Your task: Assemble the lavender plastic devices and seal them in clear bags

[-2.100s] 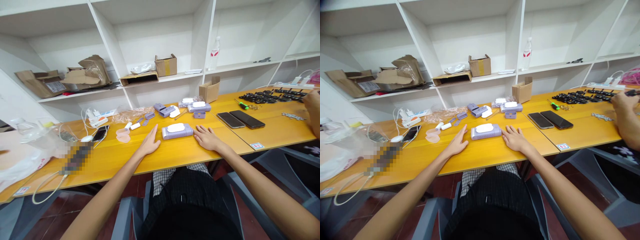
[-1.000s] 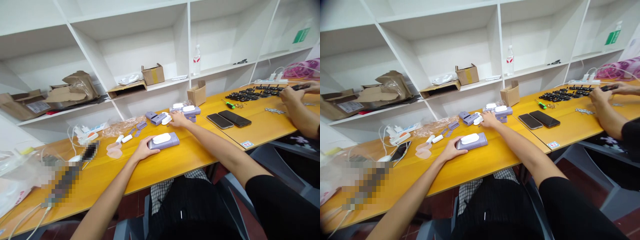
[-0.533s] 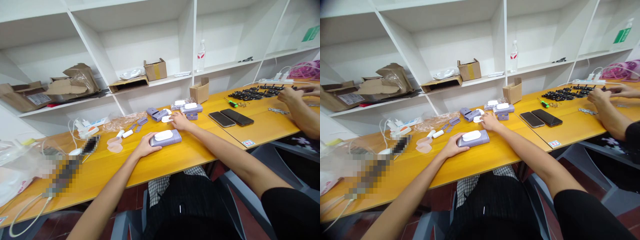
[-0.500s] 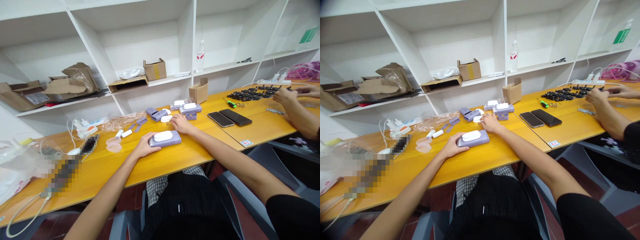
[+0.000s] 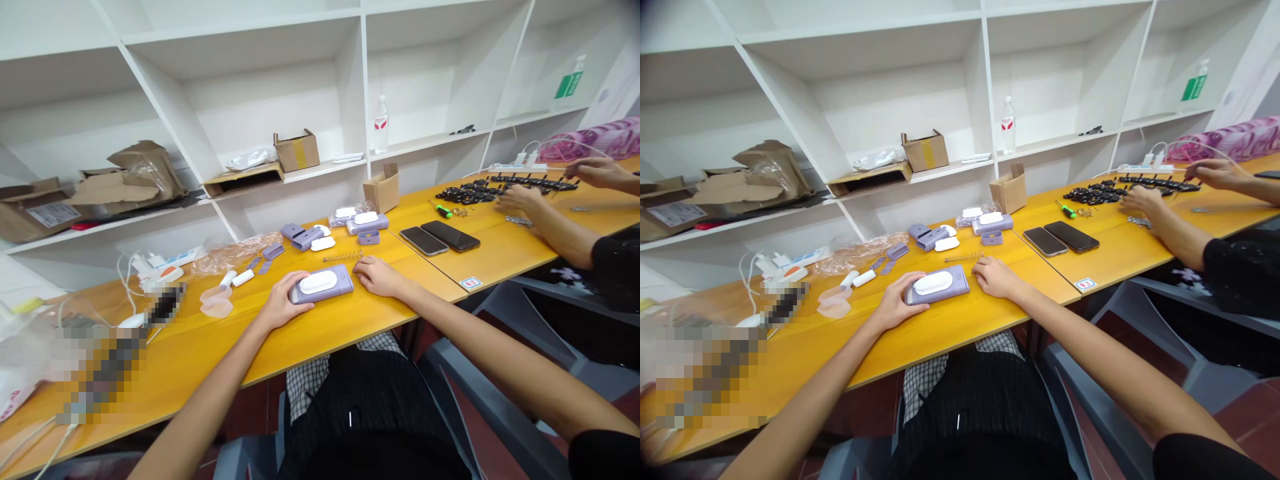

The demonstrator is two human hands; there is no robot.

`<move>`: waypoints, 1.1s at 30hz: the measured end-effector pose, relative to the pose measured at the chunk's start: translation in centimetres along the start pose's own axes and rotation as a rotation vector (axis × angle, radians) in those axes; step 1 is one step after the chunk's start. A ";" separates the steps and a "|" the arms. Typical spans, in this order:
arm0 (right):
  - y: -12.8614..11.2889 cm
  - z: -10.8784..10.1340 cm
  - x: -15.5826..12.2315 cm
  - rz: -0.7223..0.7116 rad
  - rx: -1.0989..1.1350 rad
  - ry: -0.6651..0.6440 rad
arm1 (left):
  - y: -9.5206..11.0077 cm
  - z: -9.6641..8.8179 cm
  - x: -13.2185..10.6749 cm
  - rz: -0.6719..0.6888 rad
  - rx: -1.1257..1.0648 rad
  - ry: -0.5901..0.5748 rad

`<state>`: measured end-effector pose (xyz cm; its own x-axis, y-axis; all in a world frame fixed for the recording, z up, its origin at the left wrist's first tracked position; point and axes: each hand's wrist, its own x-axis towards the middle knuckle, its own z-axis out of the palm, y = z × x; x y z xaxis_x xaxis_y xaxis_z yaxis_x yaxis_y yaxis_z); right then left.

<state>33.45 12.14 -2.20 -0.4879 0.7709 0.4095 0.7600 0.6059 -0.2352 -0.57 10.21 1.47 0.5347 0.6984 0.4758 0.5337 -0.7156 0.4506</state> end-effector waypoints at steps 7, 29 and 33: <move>-0.8 -0.5 0.0 0.036 0.007 -0.018 | 0.4 -0.1 0.0 -0.131 0.070 -0.074; -3.0 -0.4 -2.6 0.165 -0.112 -0.273 | -2.7 -2.5 -1.3 -0.307 -0.098 -0.196; -2.9 -0.3 -2.7 0.161 -0.126 -0.265 | -3.7 -1.8 -1.4 -0.353 0.069 -0.166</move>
<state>32.69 8.27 -2.38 -0.4394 0.8890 0.1286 0.8754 0.4559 -0.1607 -4.47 11.89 0.51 0.4059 0.8981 0.1691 0.7437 -0.4322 0.5101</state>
